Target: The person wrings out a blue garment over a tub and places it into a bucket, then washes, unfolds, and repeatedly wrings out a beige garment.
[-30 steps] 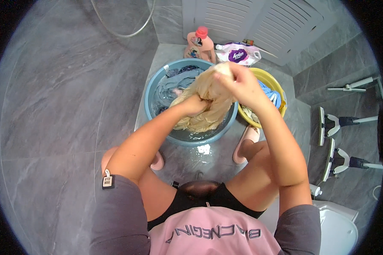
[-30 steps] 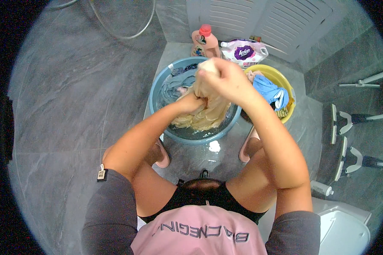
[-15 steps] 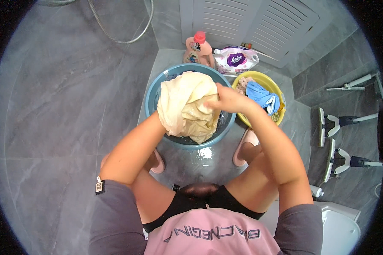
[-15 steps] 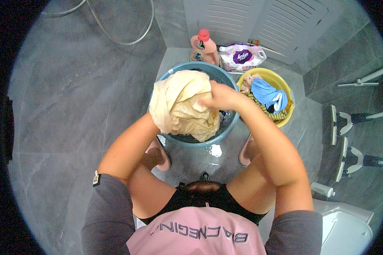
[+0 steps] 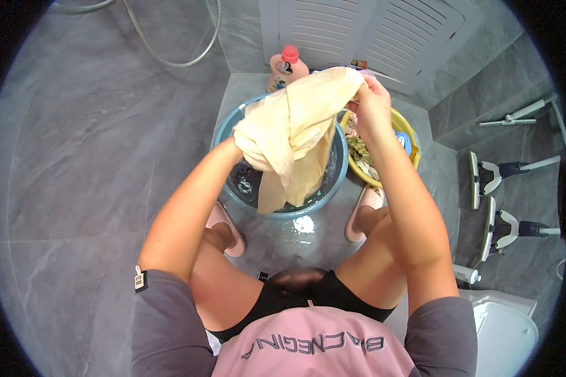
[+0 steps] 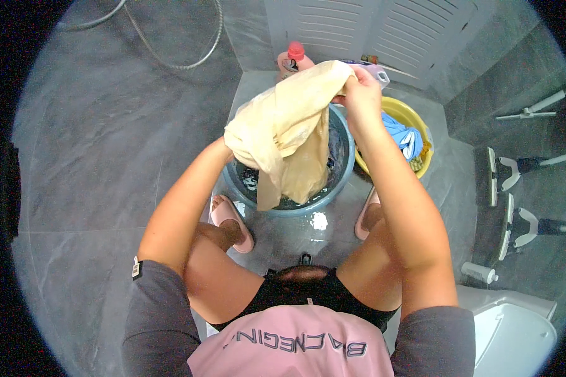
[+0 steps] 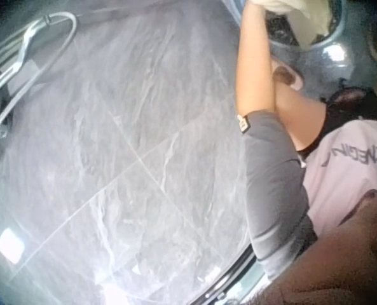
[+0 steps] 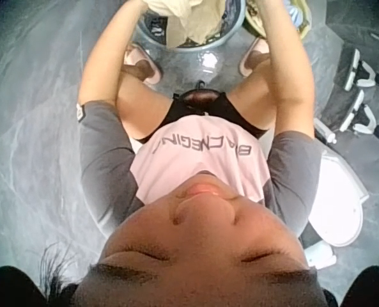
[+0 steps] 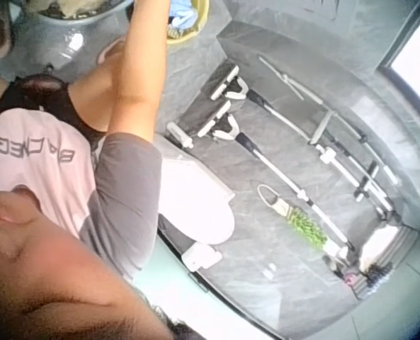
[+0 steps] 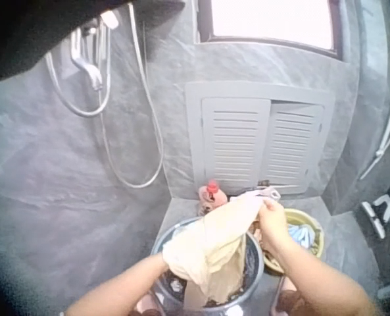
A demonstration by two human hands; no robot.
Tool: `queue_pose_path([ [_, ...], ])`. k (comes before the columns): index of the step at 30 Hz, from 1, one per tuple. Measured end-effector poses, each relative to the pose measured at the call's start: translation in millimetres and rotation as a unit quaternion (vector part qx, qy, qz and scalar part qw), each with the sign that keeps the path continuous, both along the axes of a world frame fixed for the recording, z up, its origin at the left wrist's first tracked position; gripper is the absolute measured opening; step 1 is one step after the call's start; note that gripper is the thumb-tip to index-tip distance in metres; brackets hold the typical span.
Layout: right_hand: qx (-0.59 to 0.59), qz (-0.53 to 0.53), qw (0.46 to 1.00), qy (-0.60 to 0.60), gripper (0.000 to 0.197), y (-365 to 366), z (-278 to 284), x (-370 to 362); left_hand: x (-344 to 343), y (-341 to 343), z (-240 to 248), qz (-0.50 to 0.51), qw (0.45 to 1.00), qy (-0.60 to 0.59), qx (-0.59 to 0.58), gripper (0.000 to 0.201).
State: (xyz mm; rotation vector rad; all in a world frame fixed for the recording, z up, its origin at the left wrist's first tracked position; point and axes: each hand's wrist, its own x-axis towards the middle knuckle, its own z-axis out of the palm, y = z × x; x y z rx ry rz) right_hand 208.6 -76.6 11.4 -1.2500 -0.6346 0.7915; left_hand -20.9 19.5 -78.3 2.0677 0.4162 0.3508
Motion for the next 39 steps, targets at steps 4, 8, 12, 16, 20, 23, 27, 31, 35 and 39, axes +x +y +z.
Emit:
queue_pose_path([
  [4, 0.061, 0.035, 0.996, 0.051, 0.018, -7, 14, -22, -21, 9, -5, -0.047, 0.997, 0.048, 0.033, 0.039],
  [8, 0.055, 0.015, 0.997, -0.043, 0.020, -6, 28, -37, -11, -8, 7, 0.116, 0.834, 0.010, -0.539, 0.033],
  [12, 0.032, 0.059, 0.997, -0.046, 0.027, -8, 41, -44, -1, -17, 26, 0.218, 0.720, -0.284, -0.594, 0.061],
  [16, 0.098, 0.131, 0.979, 0.119, 0.043, 1, 33, -76, 17, -37, 43, 0.199, 0.918, -0.120, -0.322, 0.066],
  [20, 0.094, 0.202, 0.973, 0.068, 0.050, 7, 29, -73, 20, -34, 61, 0.240, 0.930, -0.092, -0.263, 0.045],
  [23, 0.040, 0.178, 0.978, -0.102, 0.061, 21, 21, -18, 9, -6, 72, 0.243, 0.875, -0.161, -0.386, 0.034],
  [27, -0.037, 0.238, 0.900, -0.363, 0.053, 20, -39, 7, -5, 12, 91, 0.208, 0.792, -0.257, -0.513, 0.046],
  [31, -0.146, 0.246, 0.810, -0.512, 0.049, 2, -56, -40, -4, 8, 110, 0.209, 0.771, -0.304, -0.519, 0.049],
  [35, -0.119, 0.444, 0.845, -0.274, 0.051, -12, -90, -45, 4, 9, 111, 0.164, 0.755, -0.332, -0.541, 0.048],
  [39, 0.003, 0.300, 0.843, -0.446, 0.038, -21, -103, -50, 5, 2, 114, 0.190, 0.753, -0.319, -0.543, 0.048],
])
